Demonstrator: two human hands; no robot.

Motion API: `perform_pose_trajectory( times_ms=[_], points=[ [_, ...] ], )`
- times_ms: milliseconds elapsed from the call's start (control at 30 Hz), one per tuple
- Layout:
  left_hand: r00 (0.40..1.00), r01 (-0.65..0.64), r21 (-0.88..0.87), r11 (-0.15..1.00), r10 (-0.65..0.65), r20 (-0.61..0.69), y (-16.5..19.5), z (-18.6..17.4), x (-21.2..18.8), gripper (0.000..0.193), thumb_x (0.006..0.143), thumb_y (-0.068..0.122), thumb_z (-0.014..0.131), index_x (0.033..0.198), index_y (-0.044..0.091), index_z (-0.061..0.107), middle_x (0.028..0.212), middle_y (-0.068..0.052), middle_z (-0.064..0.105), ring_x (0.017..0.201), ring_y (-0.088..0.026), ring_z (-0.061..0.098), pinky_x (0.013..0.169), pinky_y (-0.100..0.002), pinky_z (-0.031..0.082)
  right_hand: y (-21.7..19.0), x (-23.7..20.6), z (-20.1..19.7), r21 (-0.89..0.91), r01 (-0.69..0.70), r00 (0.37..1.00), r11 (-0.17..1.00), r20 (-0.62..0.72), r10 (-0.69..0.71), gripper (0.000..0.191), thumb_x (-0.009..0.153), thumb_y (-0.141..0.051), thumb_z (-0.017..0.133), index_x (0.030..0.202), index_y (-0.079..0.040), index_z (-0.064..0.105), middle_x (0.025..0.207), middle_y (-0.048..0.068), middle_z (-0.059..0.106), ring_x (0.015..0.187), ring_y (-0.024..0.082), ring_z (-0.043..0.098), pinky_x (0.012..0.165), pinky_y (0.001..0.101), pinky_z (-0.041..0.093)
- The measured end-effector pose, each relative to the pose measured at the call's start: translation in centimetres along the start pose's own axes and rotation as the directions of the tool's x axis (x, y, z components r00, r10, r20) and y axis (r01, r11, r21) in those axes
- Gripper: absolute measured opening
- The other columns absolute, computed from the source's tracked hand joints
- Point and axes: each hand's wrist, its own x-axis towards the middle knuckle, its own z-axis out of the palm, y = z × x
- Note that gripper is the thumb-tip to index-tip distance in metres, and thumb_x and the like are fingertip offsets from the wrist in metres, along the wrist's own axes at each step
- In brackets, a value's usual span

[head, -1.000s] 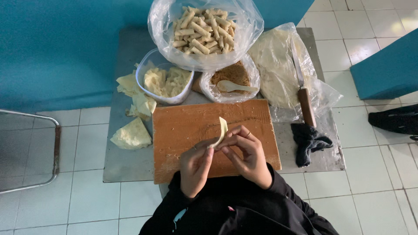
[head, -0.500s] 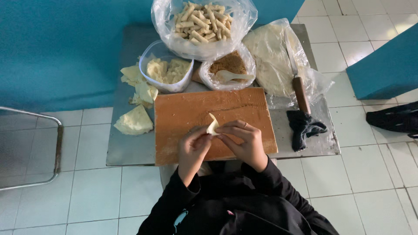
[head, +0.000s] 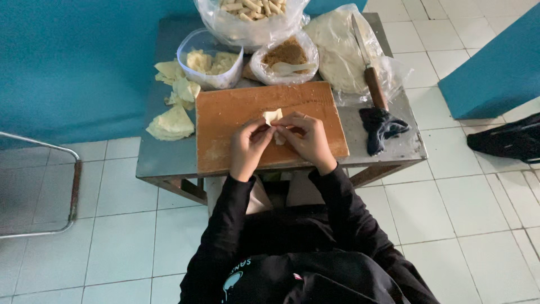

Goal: The person cuts thin dough sheets into triangular pieces on a wooden board, then spoons a brown filling from a plastic bag onto each triangle and folds the dough over the filling, arranging the folded pastries on the board.

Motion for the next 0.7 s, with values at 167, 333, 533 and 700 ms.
perform_pose_trajectory(
  times_ms=[167, 333, 533, 700],
  points=[
    [0.998, -0.062, 0.094, 0.994, 0.060, 0.015, 2.9, 0.6, 0.3, 0.023, 0.095, 0.015, 0.075, 0.104, -0.007, 0.071, 0.093, -0.006, 0.075, 0.087, -0.007, 0.069, 0.077, -0.025, 0.056, -2.7, 0.6, -0.1, -0.102, 0.051, 0.999, 0.993, -0.008, -0.052, 0.016, 0.092, -0.005, 0.075, 0.107, -0.001, 0.077, 0.100, 0.006, 0.075, 0.088, 0.013, 0.073, 0.074, 0.0267, 0.058],
    [0.999, -0.042, 0.141, 0.989, 0.043, -0.005, 3.9, 0.5, -0.1, 0.025, 0.099, 0.018, 0.075, 0.099, -0.006, 0.072, 0.081, -0.006, 0.072, 0.077, -0.007, 0.063, 0.068, -0.025, 0.050, -3.7, 0.4, 0.3, 0.023, -0.015, 0.999, 1.000, 0.046, 0.014, 0.021, 0.088, -0.005, 0.077, 0.109, -0.001, 0.074, 0.106, 0.004, 0.071, 0.094, 0.012, 0.072, 0.077, 0.0259, 0.061],
    [0.997, -0.068, 0.155, 0.986, 0.074, -0.031, 4.4, 0.7, 0.1, 0.024, 0.095, 0.018, 0.075, 0.095, -0.005, 0.073, 0.081, -0.007, 0.076, 0.075, -0.008, 0.069, 0.068, -0.026, 0.053, -4.2, 0.3, 0.3, 0.004, -0.062, 0.997, 0.998, 0.038, 0.061, 0.022, 0.084, -0.007, 0.083, 0.103, 0.000, 0.074, 0.102, 0.005, 0.073, 0.092, 0.012, 0.072, 0.077, 0.0279, 0.061],
    [0.989, -0.120, 0.239, 0.963, 0.136, -0.050, 4.5, 0.7, -0.1, 0.024, 0.092, 0.018, 0.077, 0.095, -0.005, 0.073, 0.083, -0.009, 0.077, 0.076, -0.009, 0.071, 0.068, -0.027, 0.054, -4.0, 0.3, 0.2, 0.001, 0.055, 0.998, 0.998, 0.042, -0.055, 0.018, 0.087, -0.005, 0.081, 0.102, 0.001, 0.074, 0.103, 0.006, 0.072, 0.094, 0.012, 0.072, 0.081, 0.0274, 0.061]
  ],
)
